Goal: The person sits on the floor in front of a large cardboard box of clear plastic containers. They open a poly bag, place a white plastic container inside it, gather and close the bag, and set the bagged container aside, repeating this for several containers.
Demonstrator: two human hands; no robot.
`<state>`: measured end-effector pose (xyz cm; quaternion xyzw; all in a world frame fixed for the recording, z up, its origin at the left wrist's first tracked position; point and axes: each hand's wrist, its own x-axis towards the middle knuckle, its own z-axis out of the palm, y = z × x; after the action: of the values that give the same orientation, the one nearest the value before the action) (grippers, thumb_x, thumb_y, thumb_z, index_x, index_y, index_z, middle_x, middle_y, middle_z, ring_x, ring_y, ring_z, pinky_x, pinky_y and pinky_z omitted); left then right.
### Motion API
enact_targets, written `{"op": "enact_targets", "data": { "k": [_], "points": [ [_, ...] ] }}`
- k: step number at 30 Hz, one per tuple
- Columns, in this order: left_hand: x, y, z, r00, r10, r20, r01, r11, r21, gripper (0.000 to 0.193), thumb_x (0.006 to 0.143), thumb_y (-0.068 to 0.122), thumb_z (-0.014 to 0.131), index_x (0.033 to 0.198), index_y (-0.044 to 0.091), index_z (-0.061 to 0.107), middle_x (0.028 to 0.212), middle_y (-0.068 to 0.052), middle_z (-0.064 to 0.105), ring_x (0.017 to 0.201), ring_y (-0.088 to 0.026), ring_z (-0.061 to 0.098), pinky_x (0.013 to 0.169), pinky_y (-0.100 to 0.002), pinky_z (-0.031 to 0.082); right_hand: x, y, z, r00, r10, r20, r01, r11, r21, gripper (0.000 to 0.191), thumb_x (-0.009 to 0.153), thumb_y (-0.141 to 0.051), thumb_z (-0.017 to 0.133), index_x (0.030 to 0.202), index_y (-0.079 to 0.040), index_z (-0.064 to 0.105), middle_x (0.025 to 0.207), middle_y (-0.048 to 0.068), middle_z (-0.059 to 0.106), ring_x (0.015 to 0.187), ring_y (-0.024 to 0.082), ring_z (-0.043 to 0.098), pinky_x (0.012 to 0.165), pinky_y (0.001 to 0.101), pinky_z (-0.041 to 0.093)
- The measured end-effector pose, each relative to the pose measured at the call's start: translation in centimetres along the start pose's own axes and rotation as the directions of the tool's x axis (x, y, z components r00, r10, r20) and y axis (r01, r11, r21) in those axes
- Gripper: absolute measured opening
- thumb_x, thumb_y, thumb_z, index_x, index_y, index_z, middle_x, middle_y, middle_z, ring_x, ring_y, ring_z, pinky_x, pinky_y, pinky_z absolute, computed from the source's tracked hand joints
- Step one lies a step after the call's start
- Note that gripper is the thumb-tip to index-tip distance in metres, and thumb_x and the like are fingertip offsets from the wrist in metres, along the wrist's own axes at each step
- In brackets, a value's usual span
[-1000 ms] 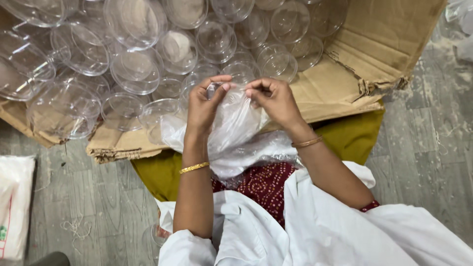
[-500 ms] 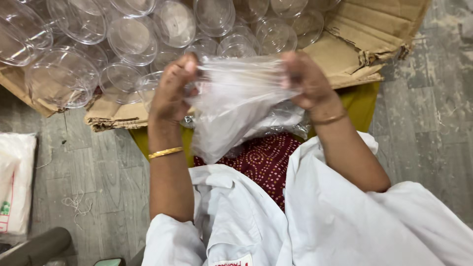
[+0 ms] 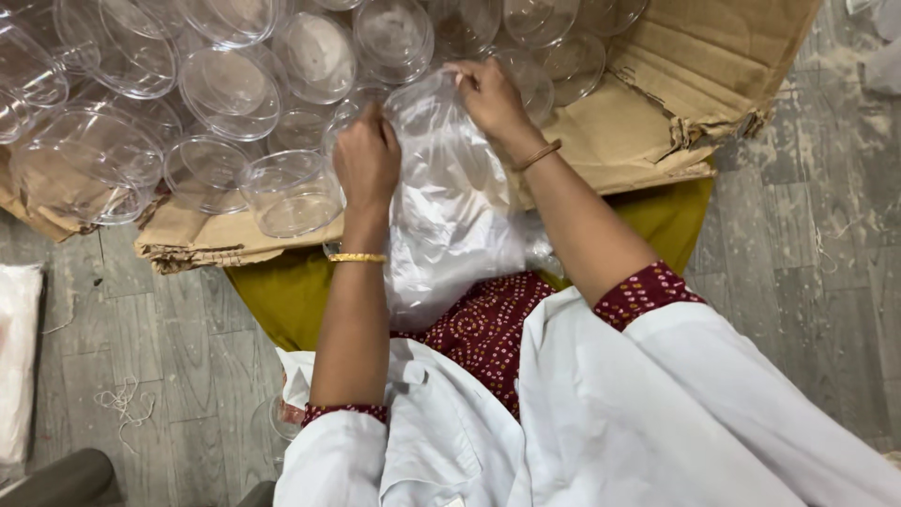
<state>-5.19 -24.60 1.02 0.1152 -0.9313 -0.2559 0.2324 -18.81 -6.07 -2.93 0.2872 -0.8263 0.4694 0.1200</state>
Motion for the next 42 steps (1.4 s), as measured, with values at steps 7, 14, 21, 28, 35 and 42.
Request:
{"op": "enact_targets", "data": {
  "k": [7,14,21,28,35,42],
  "points": [
    [-1.2,0.8,2.1,0.994,0.009,0.112,0.016,0.975,-0.22,0.013,0.105,0.012,0.053,0.114,0.003,0.057,0.087,-0.023,0.07,0.081,-0.043,0.068,0.071,-0.054,0.05,-2.5,-3.9,-3.4,0.838,0.5,0.217,-0.512,0.859,-0.004,0.03,0.102,-0.018,0.056,0.128,-0.011,0.069,0.096,0.011,0.077,0.082,0.014,0.071,0.074,0.0322,0.055],
    [-1.9,4.6,4.5,0.913,-0.068,0.401,0.355,0.614,-0.705,0.053,0.104,0.004,0.053,0.155,0.013,0.046,0.107,-0.037,0.055,0.093,-0.055,0.05,0.07,-0.054,0.045,-6.0,-3.0,-8.7,0.852,0.365,0.375,-0.513,0.727,0.456,0.033,0.105,-0.008,0.053,0.135,-0.001,0.066,0.114,0.006,0.074,0.098,0.01,0.068,0.086,0.0279,0.055],
    [-0.3,2.9,3.1,0.942,-0.234,0.242,0.269,0.955,-0.126,0.047,0.098,0.016,0.057,0.145,0.01,0.053,0.085,-0.027,0.07,0.08,-0.044,0.07,0.074,-0.053,0.054,-6.7,0.0,-5.3,0.806,0.431,0.405,-0.541,0.814,0.211,0.036,0.106,-0.01,0.054,0.14,-0.007,0.064,0.091,0.005,0.067,0.078,0.012,0.056,0.072,0.0293,0.049],
    [-0.8,1.7,2.1,0.998,0.002,0.058,0.003,0.996,-0.086,0.015,0.106,0.02,0.062,0.11,0.008,0.07,0.081,-0.018,0.073,0.074,-0.037,0.07,0.067,-0.049,0.052,-4.7,-2.3,-4.6,0.873,0.445,0.2,-0.471,0.875,0.113,0.024,0.104,-0.014,0.054,0.114,-0.005,0.074,0.087,0.001,0.073,0.076,0.009,0.065,0.072,0.0277,0.052],
    [-2.4,5.9,-0.2,0.855,-0.115,0.506,0.503,0.419,-0.756,0.026,0.101,0.014,0.058,0.126,0.008,0.062,0.06,0.005,0.054,0.051,-0.004,0.048,0.049,-0.021,0.038,-6.2,-3.7,-11.0,0.839,0.503,0.209,-0.544,0.771,0.332,0.021,0.107,-0.013,0.053,0.111,-0.004,0.072,0.092,0.001,0.071,0.078,0.011,0.062,0.071,0.0276,0.052],
    [-5.1,5.6,0.3,0.781,-0.154,0.605,0.611,0.386,-0.691,0.026,0.1,0.01,0.051,0.115,0.0,0.069,0.068,0.001,0.062,0.052,-0.008,0.052,0.051,-0.025,0.041,-10.3,-2.8,-12.3,0.604,0.682,0.413,-0.793,0.463,0.396,0.018,0.102,-0.012,0.051,0.103,-0.005,0.068,0.087,0.001,0.07,0.073,0.01,0.063,0.065,0.0258,0.053]
  ]
}}
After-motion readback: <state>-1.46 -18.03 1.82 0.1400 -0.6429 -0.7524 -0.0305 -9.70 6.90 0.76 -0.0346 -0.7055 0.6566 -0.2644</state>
